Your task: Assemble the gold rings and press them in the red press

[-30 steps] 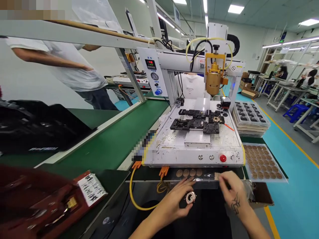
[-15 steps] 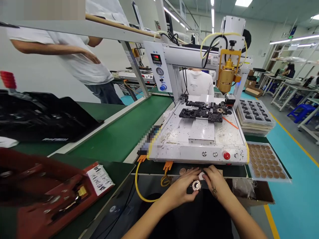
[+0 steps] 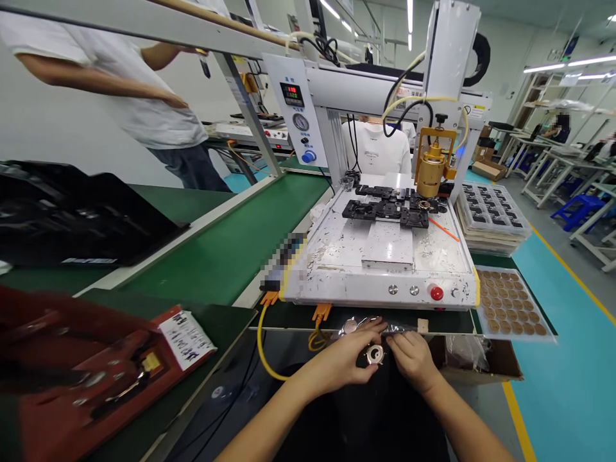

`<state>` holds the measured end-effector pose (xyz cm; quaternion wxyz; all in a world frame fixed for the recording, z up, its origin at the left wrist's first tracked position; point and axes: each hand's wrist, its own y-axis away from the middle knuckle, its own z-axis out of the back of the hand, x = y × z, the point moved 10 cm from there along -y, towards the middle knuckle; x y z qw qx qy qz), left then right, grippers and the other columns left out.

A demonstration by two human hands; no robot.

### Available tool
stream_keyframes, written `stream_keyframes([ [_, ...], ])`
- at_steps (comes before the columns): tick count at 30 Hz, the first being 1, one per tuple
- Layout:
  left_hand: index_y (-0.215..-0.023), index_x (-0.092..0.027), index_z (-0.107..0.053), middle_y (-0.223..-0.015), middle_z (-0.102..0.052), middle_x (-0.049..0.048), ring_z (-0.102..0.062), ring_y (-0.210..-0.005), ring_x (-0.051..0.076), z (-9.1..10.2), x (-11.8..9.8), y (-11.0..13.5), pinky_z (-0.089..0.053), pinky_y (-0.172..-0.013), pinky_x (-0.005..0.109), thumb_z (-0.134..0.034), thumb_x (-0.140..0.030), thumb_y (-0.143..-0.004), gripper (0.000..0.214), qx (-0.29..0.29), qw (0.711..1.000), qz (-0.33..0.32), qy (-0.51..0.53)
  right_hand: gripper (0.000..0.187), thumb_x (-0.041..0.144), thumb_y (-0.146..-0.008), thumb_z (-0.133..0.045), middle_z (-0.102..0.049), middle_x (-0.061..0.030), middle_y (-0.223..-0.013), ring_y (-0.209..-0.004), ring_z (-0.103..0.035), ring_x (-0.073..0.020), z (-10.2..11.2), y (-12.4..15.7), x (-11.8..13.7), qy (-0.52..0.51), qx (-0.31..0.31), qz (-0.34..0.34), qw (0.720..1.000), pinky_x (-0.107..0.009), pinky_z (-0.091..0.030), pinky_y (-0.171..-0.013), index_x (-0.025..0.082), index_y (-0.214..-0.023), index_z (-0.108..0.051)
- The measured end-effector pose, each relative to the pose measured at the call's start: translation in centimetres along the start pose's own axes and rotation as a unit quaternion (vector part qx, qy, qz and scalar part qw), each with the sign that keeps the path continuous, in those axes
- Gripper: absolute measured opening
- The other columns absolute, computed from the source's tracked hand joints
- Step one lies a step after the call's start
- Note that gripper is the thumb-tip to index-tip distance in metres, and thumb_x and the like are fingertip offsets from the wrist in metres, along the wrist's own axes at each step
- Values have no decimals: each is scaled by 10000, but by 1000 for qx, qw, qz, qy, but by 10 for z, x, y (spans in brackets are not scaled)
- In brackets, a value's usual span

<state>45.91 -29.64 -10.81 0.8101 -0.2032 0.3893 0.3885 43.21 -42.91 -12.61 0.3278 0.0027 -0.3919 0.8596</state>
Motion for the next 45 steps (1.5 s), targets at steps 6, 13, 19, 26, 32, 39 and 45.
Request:
stream_keyframes([
  [6,-1086,-216,-698,-1553,-627,148,-482,-1533,351,6,9,-2,-355,-1288,532,-758,-127,-765,338,-76,997,9,16,218,74,-1023,-556,-756,-109,-930,-796,-715,-236,28,21,24,9,-38,-49,998,-378,-625,-703,189,-1140,-700],
  [13,-1122,-198,-667,-1266,-752,140,-699,-1241,310,21,7,-16,-539,-1103,473,-687,-112,-834,301,-194,980,-33,-5,236,61,-1011,-499,-668,-162,-1470,-1424,-595,-321,21,11,11,3,30,-111,993,-599,-532,-1156,215,-1157,-603],
  [19,-1146,-224,-660,-1373,-717,136,-637,-1354,309,41,9,14,-507,-1148,475,-685,-120,-845,319,-204,978,-36,-17,158,105,-1037,-486,-645,-183,-1504,-1465,-555,-350,8,8,-20,-46,-20,-197,979,-690,-439,-1208,219,-1053,-594],
  [26,-1104,-220,-667,-1242,-756,121,-679,-1222,336,26,-5,11,-527,-1071,523,-721,-72,-766,373,-201,975,-40,-86,161,334,-1077,-538,-724,-159,-1293,-1285,-652,-336,29,-1,-38,-153,-75,-320,932,-566,-494,-1138,228,-1040,-654],
  [32,-1035,-223,-682,-1083,-751,81,-671,-1060,304,34,-17,7,-528,-970,479,-717,-114,-790,271,-235,972,0,-12,299,498,-1065,-582,-709,-33,-847,-664,-656,-183,56,-13,-37,-246,-48,-397,883,-299,-565,-626,219,-1066,-689],
  [39,-1116,-201,-657,-912,-733,3,-713,-743,159,6,-6,31,-587,-675,273,-909,-274,-757,444,-176,850,131,478,380,568,-939,-751,-672,-12,-771,-539,-567,-122,57,-41,-8,-407,0,-431,806,-281,-464,-545,207,-1049,-792],
  [45,-1134,-180,-693,-1042,-820,77,-822,-971,267,9,-9,56,-651,-868,327,-1025,-257,-665,580,-225,776,172,563,434,597,-827,-855,-631,33,-619,-477,-585,-120,42,-48,0,-474,14,-481,737,-266,-485,-514,189,-860,-711],
])
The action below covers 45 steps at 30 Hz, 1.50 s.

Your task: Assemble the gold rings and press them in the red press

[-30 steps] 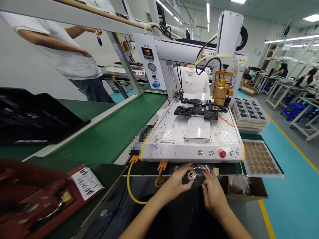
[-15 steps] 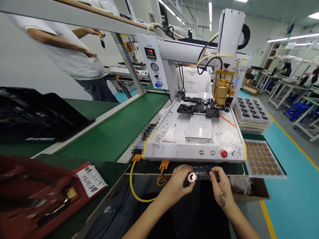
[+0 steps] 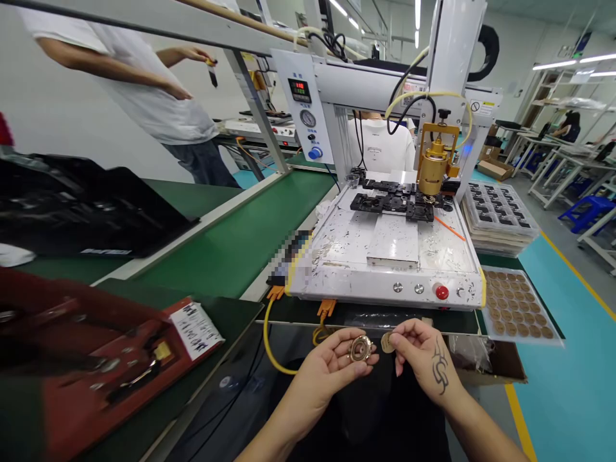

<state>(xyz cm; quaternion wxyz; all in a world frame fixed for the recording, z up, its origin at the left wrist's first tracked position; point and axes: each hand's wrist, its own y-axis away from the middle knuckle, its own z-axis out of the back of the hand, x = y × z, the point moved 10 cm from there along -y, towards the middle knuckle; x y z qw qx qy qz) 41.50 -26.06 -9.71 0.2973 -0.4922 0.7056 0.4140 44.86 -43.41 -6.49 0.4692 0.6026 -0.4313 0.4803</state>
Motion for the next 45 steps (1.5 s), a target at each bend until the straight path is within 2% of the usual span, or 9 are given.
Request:
stream_keyframes([
  [8,-1253,-126,-749,-1213,-820,182,-802,-1104,338,-4,-9,22,-638,-1004,440,-912,-489,-826,584,-19,997,22,66,401,563,-881,-831,-589,62,-574,-444,-552,-101,-5,4,-13,-22,32,-21,999,-235,-456,-480,189,-904,-689],
  [12,-1279,-144,-761,-1233,-817,175,-794,-1127,351,-5,-10,28,-615,-1056,501,-900,-485,-844,570,-15,997,7,80,352,520,-934,-799,-597,53,-617,-482,-563,-107,-7,9,-23,-45,66,-38,996,-246,-478,-511,198,-906,-660],
  [18,-1299,-168,-757,-1266,-809,163,-774,-1177,347,-8,-11,34,-595,-1098,522,-864,-494,-883,539,0,997,-17,75,371,514,-932,-804,-535,63,-618,-502,-472,-96,-19,17,-24,-115,95,-83,985,-226,-451,-472,207,-867,-605],
  [26,-1281,-176,-755,-1230,-818,148,-771,-1177,334,-9,-11,38,-615,-1075,499,-827,-484,-925,476,0,996,-38,76,379,552,-978,-732,-507,76,-595,-479,-380,-85,-24,28,-21,-55,119,-86,988,-216,-291,-459,222,-881,-572],
  [29,-1273,-178,-758,-1223,-819,145,-769,-1177,336,-9,-10,39,-620,-1068,504,-823,-477,-928,462,-5,996,-42,80,432,615,-952,-730,-464,80,-586,-494,-341,-91,-22,27,-15,-11,104,-73,992,-237,-252,-485,223,-865,-572],
  [32,-1302,-183,-756,-1247,-811,150,-765,-1186,348,-10,-8,40,-612,-1079,528,-817,-477,-932,477,-5,996,-42,83,452,639,-943,-718,-487,49,-637,-565,-391,-120,-23,25,1,57,83,-30,995,-257,-314,-531,220,-831,-594],
  [35,-1324,-181,-756,-1278,-800,159,-752,-1212,366,-12,-6,41,-599,-1095,544,-823,-482,-923,506,-8,996,-41,80,403,590,-980,-682,-587,-18,-835,-755,-529,-179,-29,26,21,110,74,47,990,-293,-459,-684,228,-816,-611],
  [38,-1320,-179,-766,-1281,-798,158,-745,-1222,380,-13,-6,41,-593,-1103,558,-831,-498,-909,524,-13,997,-45,69,349,541,-1004,-651,-634,-67,-1052,-957,-591,-234,-38,28,32,150,73,95,981,-336,-502,-842,237,-835,-619],
  [45,-1322,-197,-774,-1307,-788,149,-746,-1215,370,-17,-11,44,-577,-1125,559,-805,-523,-923,516,-9,996,-72,47,298,471,-1021,-638,-658,-65,-1109,-1023,-626,-241,-49,27,32,167,80,95,978,-347,-506,-922,241,-833,-617],
])
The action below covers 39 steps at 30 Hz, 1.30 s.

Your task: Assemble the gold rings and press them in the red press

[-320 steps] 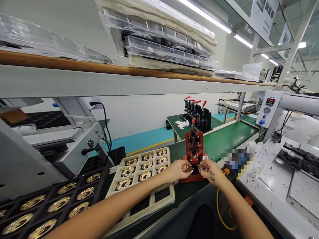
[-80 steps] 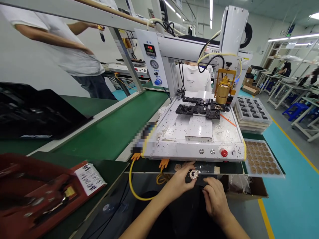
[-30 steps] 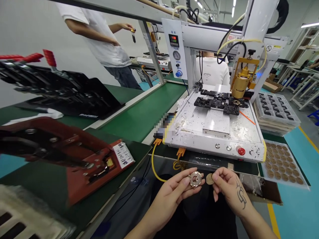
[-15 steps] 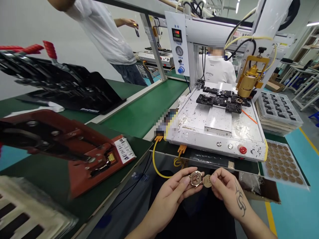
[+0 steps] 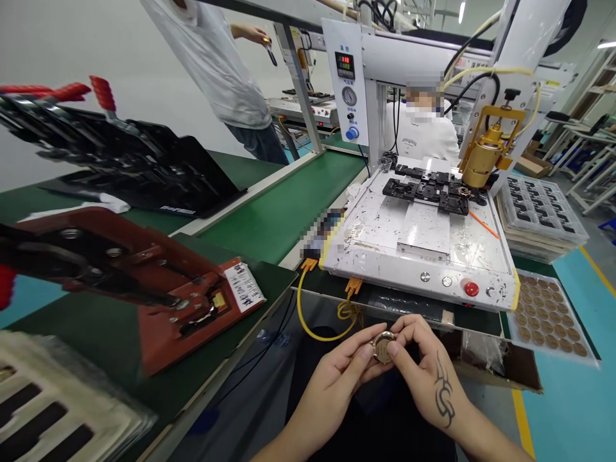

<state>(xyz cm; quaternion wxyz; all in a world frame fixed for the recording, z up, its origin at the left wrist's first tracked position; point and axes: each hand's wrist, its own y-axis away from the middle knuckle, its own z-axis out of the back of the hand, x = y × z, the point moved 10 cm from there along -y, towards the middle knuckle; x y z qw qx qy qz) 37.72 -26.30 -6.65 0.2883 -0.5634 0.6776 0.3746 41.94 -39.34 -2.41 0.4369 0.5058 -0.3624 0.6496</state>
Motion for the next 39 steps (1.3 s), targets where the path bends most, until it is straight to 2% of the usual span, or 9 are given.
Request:
stream_keyframes([
  [10,-1337,-185,-764,-1357,-765,164,-730,-1246,393,0,-1,2,-583,-1116,577,-790,-526,-933,530,-8,1000,-3,-23,344,518,-1022,-635,-667,-69,-1062,-958,-638,-236,1,1,1,-2,-6,1,1000,-344,-537,-861,236,-826,-618],
  [18,-1369,-205,-744,-1363,-766,145,-729,-1258,364,-5,-2,4,-585,-1123,530,-743,-532,-968,517,9,998,-18,-54,276,441,-1027,-639,-666,-70,-1059,-978,-645,-238,3,3,1,28,-23,26,999,-350,-539,-868,242,-836,-623],
  [23,-1389,-223,-722,-1304,-796,130,-759,-1213,326,-4,-3,6,-596,-1108,454,-778,-416,-954,478,6,991,-40,-129,256,405,-1021,-653,-647,-86,-1069,-972,-639,-250,2,7,1,39,-50,55,996,-360,-555,-820,244,-827,-610],
  [26,-1350,-220,-733,-1271,-808,125,-785,-1151,300,0,-4,6,-623,-1057,409,-713,-358,-992,384,-6,981,-66,-182,253,382,-995,-692,-626,-76,-1049,-920,-620,-236,4,8,-2,55,-89,76,992,-332,-544,-732,249,-817,-569],
  [28,-1356,-216,-716,-1277,-804,126,-784,-1151,291,2,-6,5,-625,-1046,392,-668,-331,-1014,365,-4,974,-80,-213,162,349,-980,-708,-611,-57,-1006,-856,-592,-219,6,7,-3,75,-107,94,987,-322,-530,-700,253,-907,-600],
  [31,-1476,-224,-611,-1324,-781,128,-768,-1188,285,2,-12,3,-617,-1047,398,-591,-297,-1046,436,21,953,-97,-286,117,306,-1008,-670,-619,-67,-1043,-911,-603,-232,-3,0,0,123,-51,127,983,-358,-549,-799,266,-1116,-695],
  [34,-1567,-252,-505,-1377,-754,123,-723,-1271,286,0,-25,2,-572,-1109,439,-553,-267,-1060,509,50,926,-110,-358,161,288,-1041,-627,-659,-98,-1131,-1051,-624,-265,-12,-5,12,150,21,167,974,-407,-536,-928,274,-1138,-755],
  [36,-1549,-264,-508,-1433,-716,122,-693,-1317,280,3,-36,1,-539,-1153,446,-575,-271,-1050,503,47,933,-113,-338,125,313,-1033,-652,-695,-77,-1022,-953,-637,-244,-12,-10,16,121,34,154,980,-386,-535,-869,252,-1056,-759],
  [39,-1448,-261,-564,-1411,-701,117,-720,-1246,266,15,-46,-1,-578,-1098,409,-708,-296,-976,494,-2,966,-95,-239,234,437,-980,-735,-658,-14,-797,-720,-585,-175,-12,-20,2,0,25,51,998,-306,-499,-676,221,-897,-703],
])
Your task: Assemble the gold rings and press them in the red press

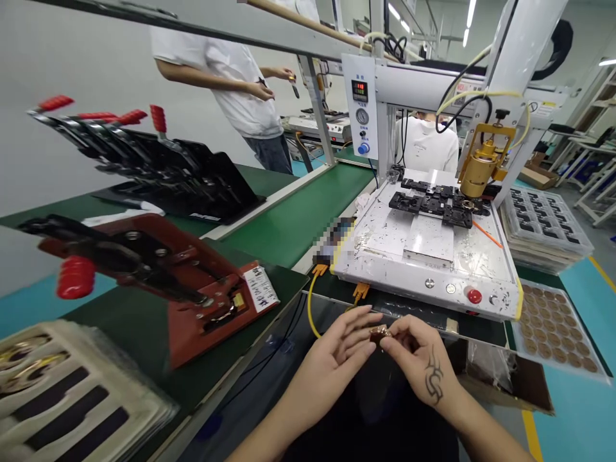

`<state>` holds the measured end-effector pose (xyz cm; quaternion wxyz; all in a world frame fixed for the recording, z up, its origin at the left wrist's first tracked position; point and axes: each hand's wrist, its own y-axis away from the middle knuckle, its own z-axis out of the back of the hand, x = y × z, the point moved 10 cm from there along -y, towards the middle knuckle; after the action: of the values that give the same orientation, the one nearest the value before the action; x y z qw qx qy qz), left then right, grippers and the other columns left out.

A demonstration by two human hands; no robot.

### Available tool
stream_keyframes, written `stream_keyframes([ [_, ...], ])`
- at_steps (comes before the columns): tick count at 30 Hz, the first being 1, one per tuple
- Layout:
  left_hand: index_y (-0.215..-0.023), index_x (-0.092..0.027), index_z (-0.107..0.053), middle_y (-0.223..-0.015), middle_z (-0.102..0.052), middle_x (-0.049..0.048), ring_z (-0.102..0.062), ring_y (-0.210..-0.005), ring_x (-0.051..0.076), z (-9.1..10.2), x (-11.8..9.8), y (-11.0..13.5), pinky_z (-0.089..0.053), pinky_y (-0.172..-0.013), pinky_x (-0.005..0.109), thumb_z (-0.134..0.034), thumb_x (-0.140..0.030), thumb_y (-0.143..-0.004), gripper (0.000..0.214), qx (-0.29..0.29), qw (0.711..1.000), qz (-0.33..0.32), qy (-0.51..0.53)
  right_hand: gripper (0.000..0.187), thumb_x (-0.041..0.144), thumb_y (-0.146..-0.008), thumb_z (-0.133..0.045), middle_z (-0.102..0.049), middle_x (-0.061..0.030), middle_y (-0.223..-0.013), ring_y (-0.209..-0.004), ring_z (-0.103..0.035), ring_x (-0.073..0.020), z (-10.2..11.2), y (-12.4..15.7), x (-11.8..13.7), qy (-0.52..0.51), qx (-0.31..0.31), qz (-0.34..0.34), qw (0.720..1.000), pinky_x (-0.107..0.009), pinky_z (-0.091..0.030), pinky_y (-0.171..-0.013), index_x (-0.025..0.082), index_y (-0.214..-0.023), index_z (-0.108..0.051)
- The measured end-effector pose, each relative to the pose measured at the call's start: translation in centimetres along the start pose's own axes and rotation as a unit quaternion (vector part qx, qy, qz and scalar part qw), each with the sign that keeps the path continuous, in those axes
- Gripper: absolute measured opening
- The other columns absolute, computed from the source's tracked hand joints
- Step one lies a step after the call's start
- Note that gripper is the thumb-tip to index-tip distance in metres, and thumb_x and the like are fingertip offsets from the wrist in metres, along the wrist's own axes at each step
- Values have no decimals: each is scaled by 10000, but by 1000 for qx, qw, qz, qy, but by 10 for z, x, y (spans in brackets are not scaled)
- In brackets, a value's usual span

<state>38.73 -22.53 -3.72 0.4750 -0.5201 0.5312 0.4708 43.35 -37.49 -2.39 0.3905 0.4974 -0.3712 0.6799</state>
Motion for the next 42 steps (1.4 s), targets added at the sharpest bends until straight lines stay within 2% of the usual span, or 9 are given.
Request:
stream_keyframes([
  [6,-1028,-183,-709,-871,-734,28,-709,-787,178,10,2,3,-595,-788,314,-783,-326,-915,197,-51,998,29,19,430,609,-895,-795,-610,19,-729,-587,-538,-116,-26,-2,-28,-169,0,-106,980,-228,-420,-507,204,-911,-651],
  [20,-946,-178,-689,-841,-698,25,-647,-753,171,19,-11,13,-539,-742,305,-726,-361,-946,186,-73,996,20,-35,418,610,-942,-741,-590,28,-703,-539,-489,-97,-41,-2,-23,-132,42,-95,986,-221,-404,-477,204,-905,-651],
  [23,-947,-181,-689,-863,-707,32,-651,-781,178,24,-15,11,-535,-753,308,-710,-346,-950,166,-70,996,15,-60,331,499,-960,-753,-656,3,-804,-636,-584,-131,-40,-9,-11,-81,71,-35,994,-251,-506,-567,219,-1117,-675],
  [26,-946,-185,-685,-862,-709,28,-644,-783,176,31,-19,12,-529,-751,303,-687,-294,-946,109,-82,992,9,-91,465,325,-962,-747,-707,-36,-960,-770,-659,-173,-47,-16,21,29,137,107,984,-305,-586,-704,263,-1401,-605],
  [32,-1038,-202,-691,-917,-727,28,-662,-799,173,56,-63,26,-536,-731,285,-695,-290,-956,120,-93,978,-32,-186,400,160,-982,-639,-688,-58,-1043,-860,-676,-188,-76,-28,67,143,198,294,924,-301,-581,-757,285,-1361,-603],
  [35,-1149,-221,-691,-1053,-733,54,-682,-873,188,101,-137,40,-546,-774,302,-736,-324,-952,226,-171,925,-146,-307,384,171,-970,-646,-667,-28,-940,-755,-637,-173,-84,-47,72,143,169,316,923,-288,-553,-673,280,-1334,-597],
  [38,-1007,-211,-693,-980,-727,68,-662,-889,206,147,-218,64,-518,-835,346,-629,-326,-1023,132,-259,798,-322,-439,376,212,-945,-678,-639,-4,-840,-691,-604,-170,-93,-68,71,128,145,308,931,-286,-528,-619,262,-1313,-621],
  [40,-826,-219,-648,-822,-696,57,-624,-808,214,163,-238,64,-490,-820,364,-571,-332,-1042,256,-225,743,-366,-513,367,262,-937,-694,-620,4,-804,-661,-585,-169,-99,-79,69,106,137,287,942,-286,-502,-581,250,-1301,-642],
  [42,-635,-243,-523,-629,-572,15,-542,-663,203,174,-232,50,-456,-752,354,-547,-366,-1045,429,-163,736,-333,-567,372,316,-933,-706,-609,5,-788,-633,-562,-170,-105,-88,67,78,127,257,955,-292,-467,-549,243,-1296,-661],
])
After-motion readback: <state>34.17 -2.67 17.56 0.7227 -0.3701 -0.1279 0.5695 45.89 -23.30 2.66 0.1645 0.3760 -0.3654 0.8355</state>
